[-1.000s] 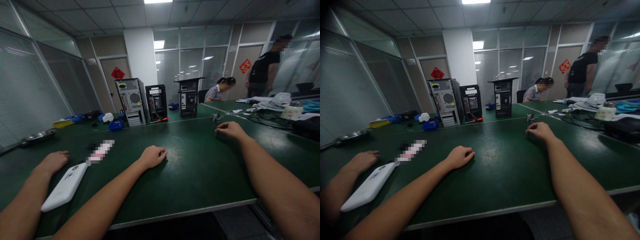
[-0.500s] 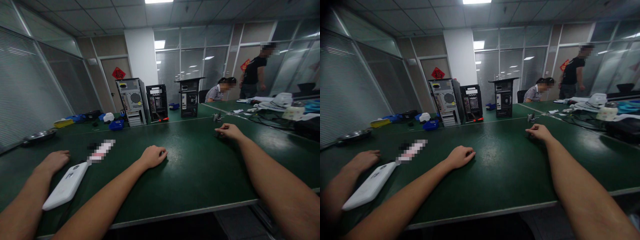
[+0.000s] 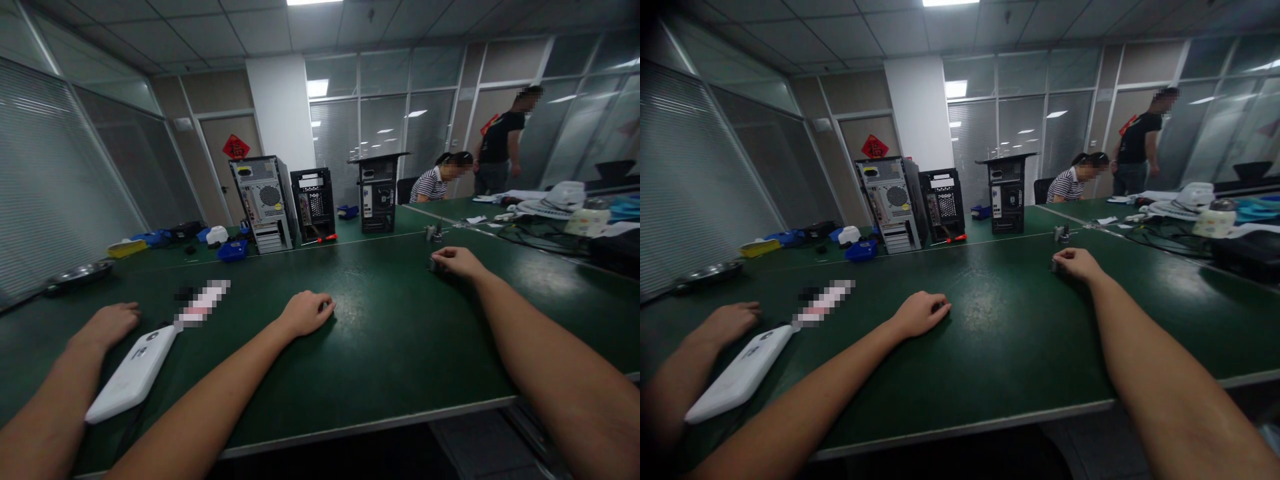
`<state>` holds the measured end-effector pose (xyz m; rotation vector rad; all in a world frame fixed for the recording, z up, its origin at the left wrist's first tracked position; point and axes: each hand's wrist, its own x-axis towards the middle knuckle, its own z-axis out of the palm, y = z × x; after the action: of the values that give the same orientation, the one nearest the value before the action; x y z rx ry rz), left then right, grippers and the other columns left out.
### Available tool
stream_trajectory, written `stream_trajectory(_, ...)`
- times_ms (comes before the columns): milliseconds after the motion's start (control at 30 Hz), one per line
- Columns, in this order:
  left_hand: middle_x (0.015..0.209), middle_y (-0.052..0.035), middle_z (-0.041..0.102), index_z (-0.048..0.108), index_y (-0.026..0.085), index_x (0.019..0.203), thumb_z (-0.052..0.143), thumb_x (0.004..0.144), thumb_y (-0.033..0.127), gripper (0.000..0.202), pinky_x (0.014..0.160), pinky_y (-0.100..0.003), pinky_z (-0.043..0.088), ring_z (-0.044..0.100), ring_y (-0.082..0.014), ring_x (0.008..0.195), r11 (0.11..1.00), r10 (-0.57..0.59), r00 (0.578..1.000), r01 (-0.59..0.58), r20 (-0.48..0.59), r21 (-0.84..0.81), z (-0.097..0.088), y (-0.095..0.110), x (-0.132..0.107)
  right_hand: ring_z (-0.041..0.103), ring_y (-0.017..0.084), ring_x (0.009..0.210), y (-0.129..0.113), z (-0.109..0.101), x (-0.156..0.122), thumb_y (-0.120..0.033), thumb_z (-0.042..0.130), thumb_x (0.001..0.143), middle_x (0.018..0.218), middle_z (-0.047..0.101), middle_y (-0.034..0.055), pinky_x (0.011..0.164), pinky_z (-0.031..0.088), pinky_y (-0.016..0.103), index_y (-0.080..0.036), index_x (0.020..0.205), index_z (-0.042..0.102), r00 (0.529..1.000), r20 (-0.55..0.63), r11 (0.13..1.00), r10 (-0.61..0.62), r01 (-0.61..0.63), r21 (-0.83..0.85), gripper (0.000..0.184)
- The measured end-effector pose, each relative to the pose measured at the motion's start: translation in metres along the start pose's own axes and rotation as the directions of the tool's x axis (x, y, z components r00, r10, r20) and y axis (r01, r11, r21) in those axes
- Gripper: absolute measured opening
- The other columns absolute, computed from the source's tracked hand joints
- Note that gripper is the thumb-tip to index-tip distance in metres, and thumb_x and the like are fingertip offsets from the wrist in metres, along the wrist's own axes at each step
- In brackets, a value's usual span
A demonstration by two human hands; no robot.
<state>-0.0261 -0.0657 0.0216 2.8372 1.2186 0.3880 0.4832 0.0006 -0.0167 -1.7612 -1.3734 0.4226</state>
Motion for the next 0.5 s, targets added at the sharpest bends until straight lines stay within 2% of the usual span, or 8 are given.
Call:
stream_trajectory(100, 0.083, -0.0047, 0.073, 0.072, 0.023, 0.1, 0.044, 0.1, 0.047, 0.037, 0.066, -0.027, 0.044, 0.067, -0.0185, 0.072, 1.0, -0.005, 1.0, 0.005, 0.005, 0.0, -0.001, 0.0, 0.0, 0.07, 0.028, 0.089, -0.007, 0.0, -0.008, -0.049, 0.073, 0.073, 0.1, 0.076, 0.0099, 0.081, 0.057, 0.044, -0.019, 0.101, 0.077, 0.998, 0.003, 0.997, -0.065, 0.065, -0.04, 0.04)
stream_trajectory(267, 0.082, -0.0041, 0.073, 0.072, 0.024, 0.099, 0.044, 0.1, 0.046, 0.036, 0.066, -0.027, 0.044, 0.066, -0.0187, 0.073, 1.0, 0.003, 1.0, -0.003, -0.002, 0.007, 0.001, -0.001, 0.0, 0.07, 0.027, 0.102, -0.028, 0.005, -0.025, -0.047, 0.073, 0.077, 0.104, 0.077, 0.0062, 0.101, 0.049, 0.045, -0.025, 0.103, 0.078, 0.987, 0.06, 0.988, -0.148, 0.15, -0.035, 0.035)
stream_trajectory(400, 0.084, -0.0043, 0.073, 0.072, 0.024, 0.101, 0.045, 0.099, 0.046, 0.035, 0.068, -0.027, 0.045, 0.067, -0.019, 0.074, 1.0, -0.007, 1.0, 0.007, 0.006, 0.001, 0.001, -0.001, 0.0, 0.07, 0.027, 0.102, -0.041, 0.013, -0.033, -0.048, 0.075, 0.077, 0.107, 0.076, 0.0065, 0.102, 0.049, 0.044, -0.025, 0.108, 0.078, 0.979, 0.142, 0.989, -0.144, 0.147, -0.014, 0.038)
stream_trajectory(500, 0.084, -0.0044, 0.073, 0.072, 0.024, 0.101, 0.045, 0.099, 0.047, 0.036, 0.068, -0.027, 0.045, 0.067, -0.0193, 0.075, 1.0, -0.011, 1.0, 0.011, 0.012, -0.001, 0.001, -0.001, 0.0, 0.069, 0.027, 0.102, -0.045, 0.021, -0.033, -0.047, 0.075, 0.077, 0.108, 0.076, 0.0061, 0.101, 0.049, 0.042, -0.026, 0.107, 0.079, 0.959, 0.207, 0.978, -0.193, 0.205, -0.036, 0.037)
